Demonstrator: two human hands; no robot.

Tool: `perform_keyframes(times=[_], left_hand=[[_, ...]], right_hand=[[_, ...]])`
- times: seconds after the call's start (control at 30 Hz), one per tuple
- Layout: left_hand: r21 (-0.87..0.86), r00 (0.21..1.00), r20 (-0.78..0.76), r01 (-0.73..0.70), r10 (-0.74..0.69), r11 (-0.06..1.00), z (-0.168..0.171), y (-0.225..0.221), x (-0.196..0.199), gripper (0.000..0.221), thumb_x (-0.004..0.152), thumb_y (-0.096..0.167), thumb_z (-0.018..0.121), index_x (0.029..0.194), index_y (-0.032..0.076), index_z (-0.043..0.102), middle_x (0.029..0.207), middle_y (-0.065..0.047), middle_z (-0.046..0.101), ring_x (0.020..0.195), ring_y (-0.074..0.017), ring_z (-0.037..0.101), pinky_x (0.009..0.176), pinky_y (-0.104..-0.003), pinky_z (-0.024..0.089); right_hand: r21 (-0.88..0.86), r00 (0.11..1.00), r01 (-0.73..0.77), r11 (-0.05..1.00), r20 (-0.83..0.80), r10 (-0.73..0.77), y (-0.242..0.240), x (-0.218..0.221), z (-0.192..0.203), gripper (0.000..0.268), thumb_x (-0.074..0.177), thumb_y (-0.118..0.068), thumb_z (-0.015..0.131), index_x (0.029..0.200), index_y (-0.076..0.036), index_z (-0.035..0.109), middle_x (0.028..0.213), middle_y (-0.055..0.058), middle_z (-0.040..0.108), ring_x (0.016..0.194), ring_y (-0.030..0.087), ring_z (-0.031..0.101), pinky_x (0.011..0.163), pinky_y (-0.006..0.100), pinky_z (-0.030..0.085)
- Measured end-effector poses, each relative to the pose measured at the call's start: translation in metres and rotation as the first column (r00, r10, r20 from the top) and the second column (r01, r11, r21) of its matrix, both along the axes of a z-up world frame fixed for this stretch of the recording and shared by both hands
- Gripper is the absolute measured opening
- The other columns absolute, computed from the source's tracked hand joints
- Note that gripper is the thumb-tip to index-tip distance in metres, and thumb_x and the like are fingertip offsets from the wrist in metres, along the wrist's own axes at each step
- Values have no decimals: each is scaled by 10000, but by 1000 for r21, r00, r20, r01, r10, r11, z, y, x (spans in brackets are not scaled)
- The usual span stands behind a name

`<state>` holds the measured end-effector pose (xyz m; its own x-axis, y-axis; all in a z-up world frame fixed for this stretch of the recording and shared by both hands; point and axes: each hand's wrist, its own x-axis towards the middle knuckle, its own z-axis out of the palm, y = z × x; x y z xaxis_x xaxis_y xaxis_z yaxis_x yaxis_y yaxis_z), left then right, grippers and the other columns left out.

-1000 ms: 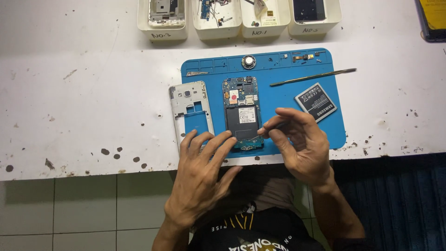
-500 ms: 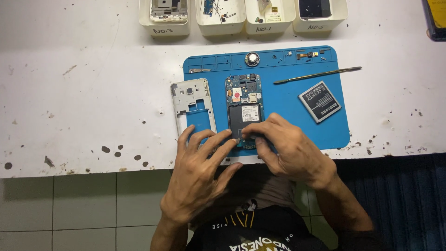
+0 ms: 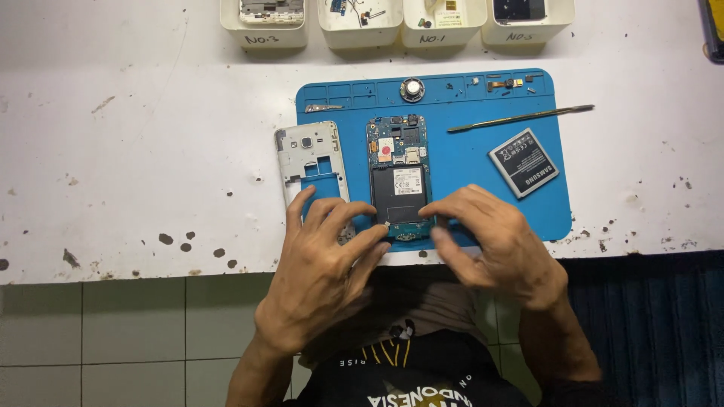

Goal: Repairing a smartphone by manipulating internal components with tools

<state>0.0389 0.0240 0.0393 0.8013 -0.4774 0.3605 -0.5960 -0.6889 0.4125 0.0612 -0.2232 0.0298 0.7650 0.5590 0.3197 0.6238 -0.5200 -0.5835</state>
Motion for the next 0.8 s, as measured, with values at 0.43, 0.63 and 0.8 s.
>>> perform_keyframes(times=[0.43, 0.63, 0.8], left_hand=[[-23, 998, -47, 48, -49, 999, -5, -2, 13, 199, 920, 211, 752, 1082, 99, 719, 1159, -73, 641, 1047, -275, 591, 1060, -568, 359], [12, 996, -30, 84, -84, 996, -8, 2, 10, 180, 934, 188, 725, 1101, 127, 700, 1189, -97, 634, 1066, -307, 589, 1053, -573, 375], [221, 984, 143, 70, -103, 973, -11, 4, -2, 422, 1012, 424, 601, 1255, 87, 672, 1239, -138, 617, 1128, -336, 561, 1086, -600, 367]], right_hand=[[-99, 973, -10, 995, 227, 33, -6, -5, -30, 273, 925, -188, 837, 1178, -170, 736, 862, 50, 597, 628, 184, 501, 560, 335, 417], [-58, 978, 16, 998, 209, -4, -3, -6, -26, 246, 910, -168, 844, 1137, -142, 753, 857, 53, 626, 637, 186, 537, 557, 334, 427], [-6, 979, -6, 1000, 202, 7, -4, -6, -26, 244, 894, -153, 849, 1111, -87, 760, 828, 57, 637, 677, 181, 575, 572, 328, 454]])
